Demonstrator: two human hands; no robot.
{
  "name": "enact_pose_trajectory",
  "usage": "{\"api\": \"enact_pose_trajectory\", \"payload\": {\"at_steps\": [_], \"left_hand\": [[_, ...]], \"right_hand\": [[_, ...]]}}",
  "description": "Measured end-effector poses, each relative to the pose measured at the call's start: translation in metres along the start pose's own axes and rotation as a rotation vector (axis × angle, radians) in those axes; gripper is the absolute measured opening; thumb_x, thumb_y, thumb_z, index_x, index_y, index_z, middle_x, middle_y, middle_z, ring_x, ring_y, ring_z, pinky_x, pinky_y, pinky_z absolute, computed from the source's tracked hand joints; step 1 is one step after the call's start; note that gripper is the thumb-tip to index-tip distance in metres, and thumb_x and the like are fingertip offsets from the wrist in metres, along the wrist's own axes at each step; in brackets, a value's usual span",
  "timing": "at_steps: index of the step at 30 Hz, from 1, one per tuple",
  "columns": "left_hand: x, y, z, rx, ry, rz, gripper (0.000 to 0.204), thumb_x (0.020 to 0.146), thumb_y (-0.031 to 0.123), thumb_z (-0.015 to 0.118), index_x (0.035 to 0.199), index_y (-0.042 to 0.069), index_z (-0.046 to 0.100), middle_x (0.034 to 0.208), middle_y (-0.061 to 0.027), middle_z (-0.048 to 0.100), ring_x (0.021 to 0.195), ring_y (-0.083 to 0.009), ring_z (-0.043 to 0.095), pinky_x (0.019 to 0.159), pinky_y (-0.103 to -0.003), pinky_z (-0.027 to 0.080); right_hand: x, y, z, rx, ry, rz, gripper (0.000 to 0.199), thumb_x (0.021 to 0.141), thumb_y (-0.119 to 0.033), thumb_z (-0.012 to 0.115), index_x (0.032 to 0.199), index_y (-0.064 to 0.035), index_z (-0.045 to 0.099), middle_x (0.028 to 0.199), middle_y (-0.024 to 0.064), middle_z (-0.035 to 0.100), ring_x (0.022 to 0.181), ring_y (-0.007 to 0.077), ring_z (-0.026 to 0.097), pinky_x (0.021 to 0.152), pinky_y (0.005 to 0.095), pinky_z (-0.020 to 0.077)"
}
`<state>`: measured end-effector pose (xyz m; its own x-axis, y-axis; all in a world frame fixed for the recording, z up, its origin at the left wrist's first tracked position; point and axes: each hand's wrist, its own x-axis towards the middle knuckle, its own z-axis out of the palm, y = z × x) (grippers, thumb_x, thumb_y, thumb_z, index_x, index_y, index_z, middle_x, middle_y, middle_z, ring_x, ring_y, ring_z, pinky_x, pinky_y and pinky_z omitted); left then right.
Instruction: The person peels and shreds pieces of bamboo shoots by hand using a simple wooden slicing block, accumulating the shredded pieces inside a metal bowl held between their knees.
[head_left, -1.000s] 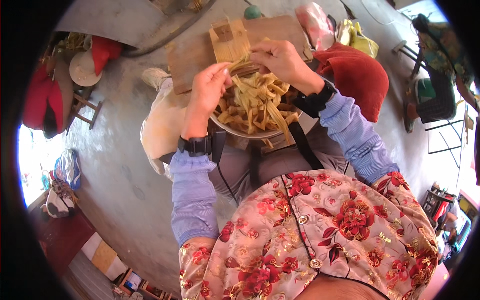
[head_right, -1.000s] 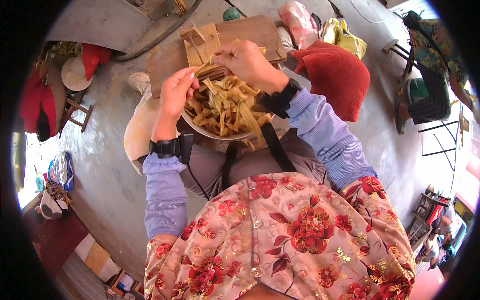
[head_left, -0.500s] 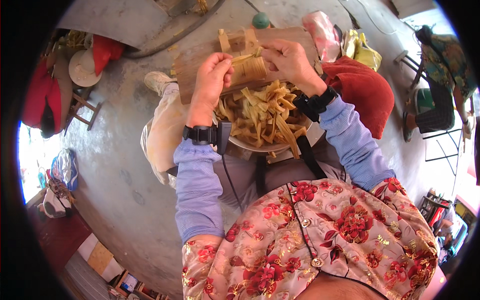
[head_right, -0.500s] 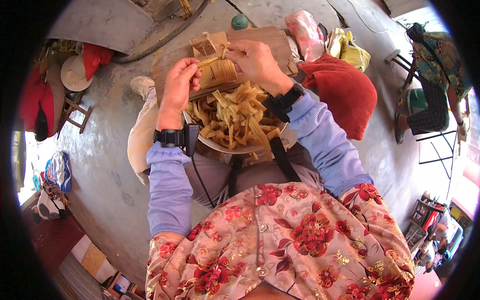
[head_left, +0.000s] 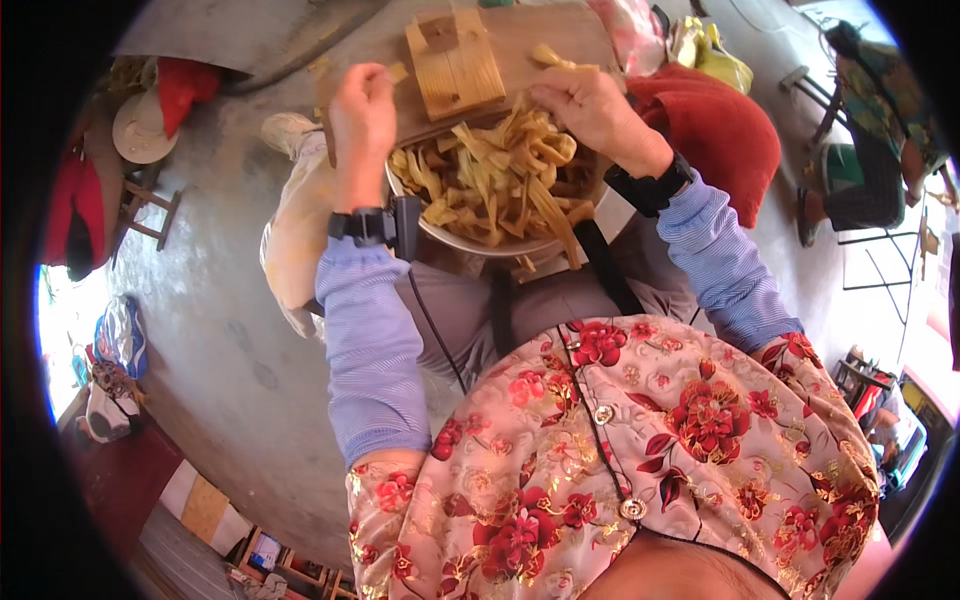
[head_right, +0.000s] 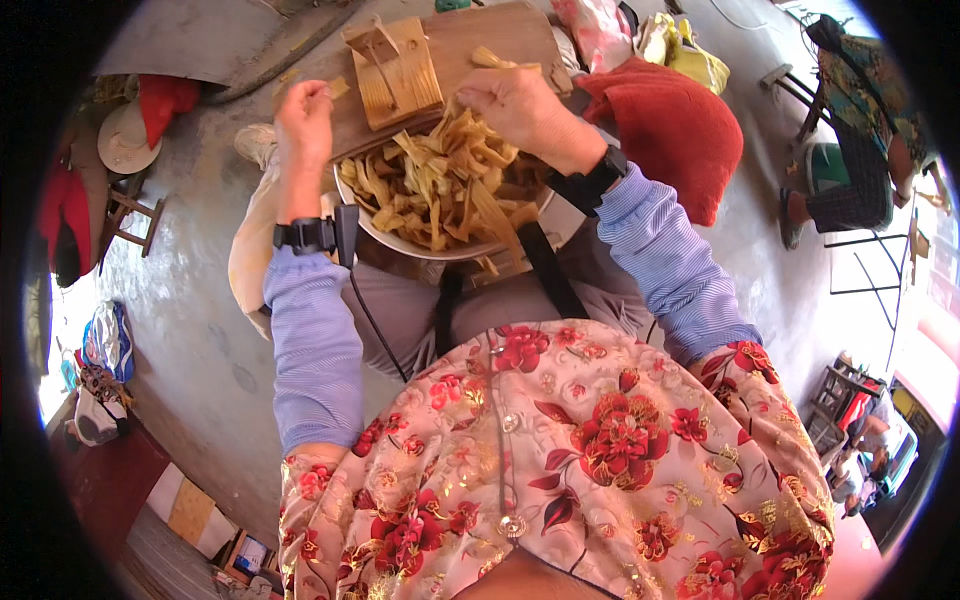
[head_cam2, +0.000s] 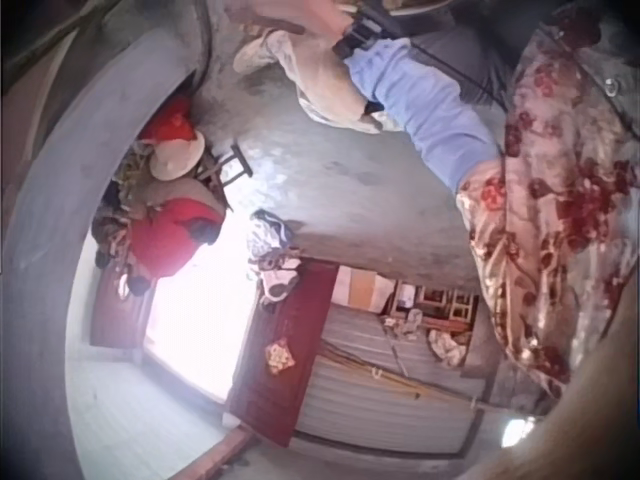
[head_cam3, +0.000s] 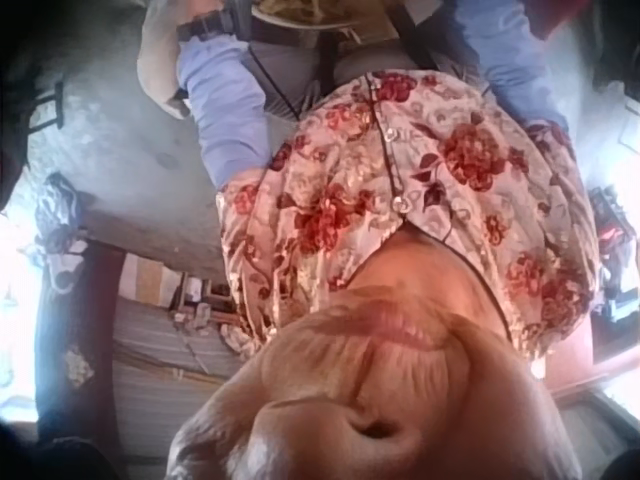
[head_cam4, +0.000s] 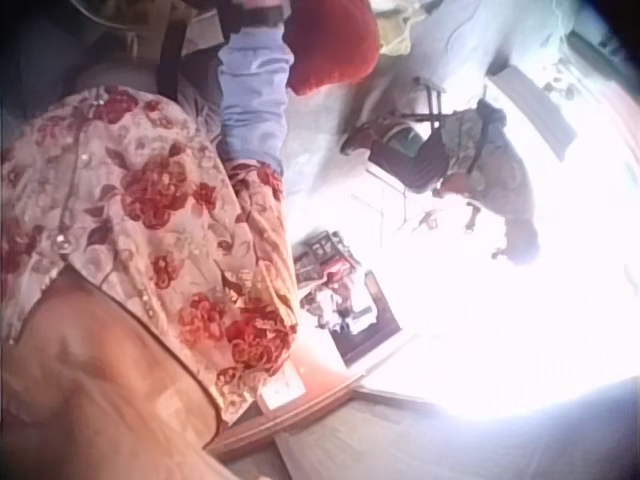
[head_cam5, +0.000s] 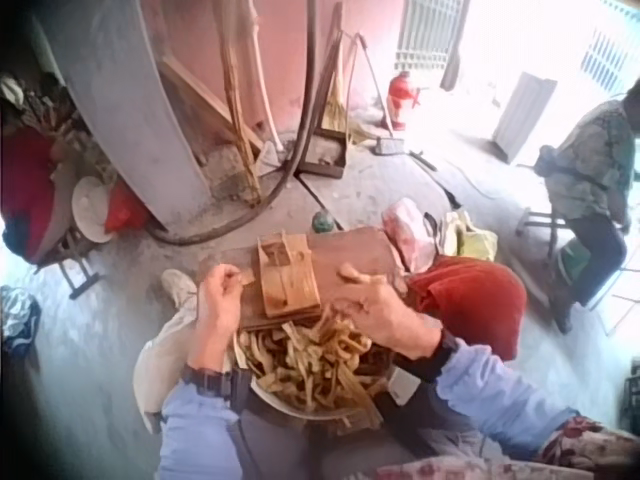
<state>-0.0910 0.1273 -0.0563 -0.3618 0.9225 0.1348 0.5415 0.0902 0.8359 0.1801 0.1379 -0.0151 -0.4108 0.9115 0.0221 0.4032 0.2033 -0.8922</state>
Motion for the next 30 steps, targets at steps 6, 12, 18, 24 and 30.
{"api": "enact_pose_trajectory", "payload": {"at_steps": [6, 12, 18, 24, 30], "left_hand": [[0.014, -0.041, -0.014, -0.200, 0.257, 0.072, 0.049, 0.083, 0.021, 0.062, 0.125, 0.002, 0.046, 0.109, -0.0190, 0.059, 0.098, -0.0265, 0.059, 0.085, -0.035, 0.045], [-0.048, 0.037, -0.010, 0.280, 0.202, 0.403, 0.047, 0.085, 0.022, 0.062, 0.124, 0.001, 0.047, 0.111, -0.0188, 0.058, 0.107, -0.0270, 0.055, 0.088, -0.036, 0.043], [-0.115, 0.083, -0.019, -0.288, -0.384, -0.033, 0.028, 0.089, 0.020, 0.057, 0.106, -0.002, 0.060, 0.105, -0.0115, 0.062, 0.100, -0.0171, 0.056, 0.087, -0.028, 0.041], [-0.145, 0.135, -0.049, -0.702, -0.578, -0.065, 0.044, 0.094, 0.034, 0.041, 0.108, -0.004, 0.059, 0.108, -0.0108, 0.061, 0.101, -0.0178, 0.054, 0.090, -0.029, 0.039], [-0.178, 0.188, -0.075, -1.001, -0.507, 0.355, 0.068, 0.093, 0.052, 0.036, 0.121, -0.009, 0.046, 0.121, -0.0307, 0.048, 0.111, -0.0385, 0.051, 0.096, -0.046, 0.040]], "right_hand": [[-0.028, -0.004, 0.005, -0.212, -0.282, -0.200, 0.015, 0.080, -0.010, 0.062, 0.093, -0.0029, 0.065, 0.080, 0.0139, 0.062, 0.075, 0.0300, 0.061, 0.067, 0.0335, 0.0487], [-0.072, 0.005, 0.006, -0.435, -0.331, -0.457, 0.031, 0.067, -0.002, 0.057, 0.095, -0.0121, 0.066, 0.103, 0.0085, 0.059, 0.092, 0.0293, 0.057, 0.073, 0.0352, 0.0479], [-0.079, -0.004, 0.018, -0.580, -0.477, -0.625, 0.018, 0.070, -0.008, 0.062, 0.088, -0.0120, 0.067, 0.103, 0.0062, 0.058, 0.095, 0.0250, 0.057, 0.077, 0.0349, 0.0467], [-0.099, -0.079, 0.009, 0.354, -0.547, -0.188, 0.007, 0.081, -0.001, 0.060, 0.087, 0.0025, 0.060, 0.086, 0.0101, 0.060, 0.079, 0.0240, 0.059, 0.071, 0.0325, 0.0464], [-0.105, -0.150, -0.014, 1.286, -0.749, -0.418, 0.017, 0.088, -0.010, 0.059, 0.089, 0.0058, 0.065, 0.087, 0.0180, 0.059, 0.075, 0.0263, 0.058, 0.065, 0.0339, 0.0476]]}}
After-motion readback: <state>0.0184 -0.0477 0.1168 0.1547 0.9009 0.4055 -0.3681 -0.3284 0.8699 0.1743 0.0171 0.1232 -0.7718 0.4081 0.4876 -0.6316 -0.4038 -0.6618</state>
